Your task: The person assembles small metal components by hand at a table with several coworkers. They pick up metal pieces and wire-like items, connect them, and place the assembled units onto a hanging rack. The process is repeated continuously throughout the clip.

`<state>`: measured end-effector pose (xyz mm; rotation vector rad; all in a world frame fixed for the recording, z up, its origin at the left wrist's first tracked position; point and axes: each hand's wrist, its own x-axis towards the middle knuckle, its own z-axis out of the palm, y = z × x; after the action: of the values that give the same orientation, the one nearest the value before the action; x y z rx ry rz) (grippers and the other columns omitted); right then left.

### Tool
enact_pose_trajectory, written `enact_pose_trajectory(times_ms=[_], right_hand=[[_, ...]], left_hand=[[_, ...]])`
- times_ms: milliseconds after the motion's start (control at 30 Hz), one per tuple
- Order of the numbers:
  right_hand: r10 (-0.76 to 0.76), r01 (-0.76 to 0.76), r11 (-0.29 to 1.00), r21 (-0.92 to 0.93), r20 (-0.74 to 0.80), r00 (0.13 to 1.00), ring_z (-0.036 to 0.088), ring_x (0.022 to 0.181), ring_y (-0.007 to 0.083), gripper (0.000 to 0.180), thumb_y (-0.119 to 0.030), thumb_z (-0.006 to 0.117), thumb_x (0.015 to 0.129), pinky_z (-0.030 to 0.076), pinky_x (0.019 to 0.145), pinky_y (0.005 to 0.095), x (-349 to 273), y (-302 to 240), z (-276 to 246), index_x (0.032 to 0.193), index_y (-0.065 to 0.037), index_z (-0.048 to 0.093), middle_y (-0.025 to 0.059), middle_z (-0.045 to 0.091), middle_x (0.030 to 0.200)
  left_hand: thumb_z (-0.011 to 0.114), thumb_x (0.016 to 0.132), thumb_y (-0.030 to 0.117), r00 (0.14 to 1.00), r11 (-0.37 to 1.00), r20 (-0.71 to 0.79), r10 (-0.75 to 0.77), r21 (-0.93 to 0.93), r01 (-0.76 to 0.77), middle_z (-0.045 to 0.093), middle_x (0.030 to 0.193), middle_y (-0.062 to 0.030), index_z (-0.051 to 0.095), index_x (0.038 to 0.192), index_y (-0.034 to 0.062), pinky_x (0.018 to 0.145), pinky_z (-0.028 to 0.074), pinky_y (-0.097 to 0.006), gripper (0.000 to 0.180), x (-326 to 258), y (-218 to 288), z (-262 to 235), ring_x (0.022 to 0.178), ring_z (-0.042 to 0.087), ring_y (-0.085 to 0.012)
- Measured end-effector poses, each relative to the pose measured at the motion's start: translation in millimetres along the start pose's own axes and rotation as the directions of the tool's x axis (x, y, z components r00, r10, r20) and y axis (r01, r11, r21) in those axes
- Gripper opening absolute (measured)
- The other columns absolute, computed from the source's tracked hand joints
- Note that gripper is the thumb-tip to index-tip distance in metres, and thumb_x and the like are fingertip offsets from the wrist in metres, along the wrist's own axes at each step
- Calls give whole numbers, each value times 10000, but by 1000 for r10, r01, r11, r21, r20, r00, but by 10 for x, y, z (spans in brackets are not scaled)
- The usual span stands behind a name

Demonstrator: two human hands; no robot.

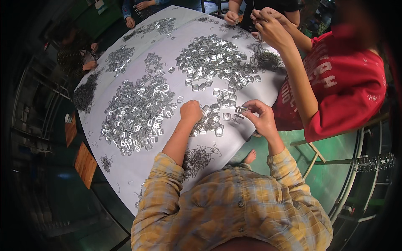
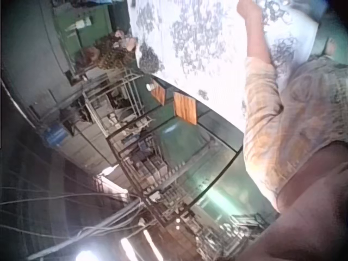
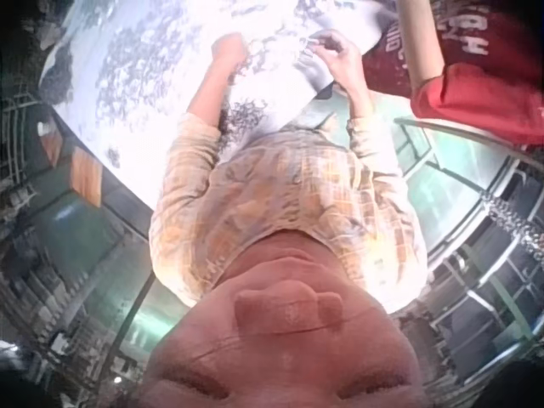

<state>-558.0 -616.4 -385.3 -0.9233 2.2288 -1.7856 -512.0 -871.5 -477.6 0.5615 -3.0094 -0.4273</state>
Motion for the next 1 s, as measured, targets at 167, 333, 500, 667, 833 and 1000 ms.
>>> enact_pose_trajectory(times_ms=[167,333,500,667,833,1000], right_hand=[[13,-14,999,45,22,1000,536,710,75,203,6,686,758,462,686,237,-6,43,131,954,6,634,7,583,749],[32,-33,998,59,17,999,577,784,82,240,-2,705,755,477,735,249,29,-2,281,976,8,611,23,634,848],[-19,20,998,58,-16,1000,603,733,98,310,23,681,738,484,703,242,49,-93,412,1033,3,589,55,654,788],[-89,89,996,-1,-14,996,631,727,132,320,29,674,741,504,700,262,60,-106,485,1045,1,580,79,659,786],[-68,68,998,-19,-5,998,640,732,141,318,24,672,746,508,705,266,61,-125,515,1049,-4,579,85,662,792],[-77,77,997,2,51,996,631,751,139,309,-8,674,766,498,703,267,77,-119,540,1060,1,578,90,662,814]], left_hand=[[644,781,70,1000,690,-11,-15,-724,2,640,762,-82,641,829,6,648,477,-297,80,-168,-8,-139,679,594,-167],[634,821,37,971,304,-183,154,-926,-223,577,863,-32,603,870,2,684,432,-250,68,-539,422,-548,763,531,-105],[630,818,12,939,401,-309,152,-849,-344,530,936,-34,602,859,-7,692,413,-228,54,-680,530,-608,821,522,-99],[648,778,29,951,394,-296,87,-867,-306,548,913,-73,608,833,8,784,416,-284,72,-701,570,-640,882,538,-178],[630,819,21,940,365,-315,130,-866,-341,540,939,-41,606,871,-9,712,434,-233,64,-683,499,-554,831,528,-109],[607,836,10,951,206,-309,11,-930,-305,581,886,-47,578,890,0,743,437,-248,62,-639,569,-529,810,551,-126]])
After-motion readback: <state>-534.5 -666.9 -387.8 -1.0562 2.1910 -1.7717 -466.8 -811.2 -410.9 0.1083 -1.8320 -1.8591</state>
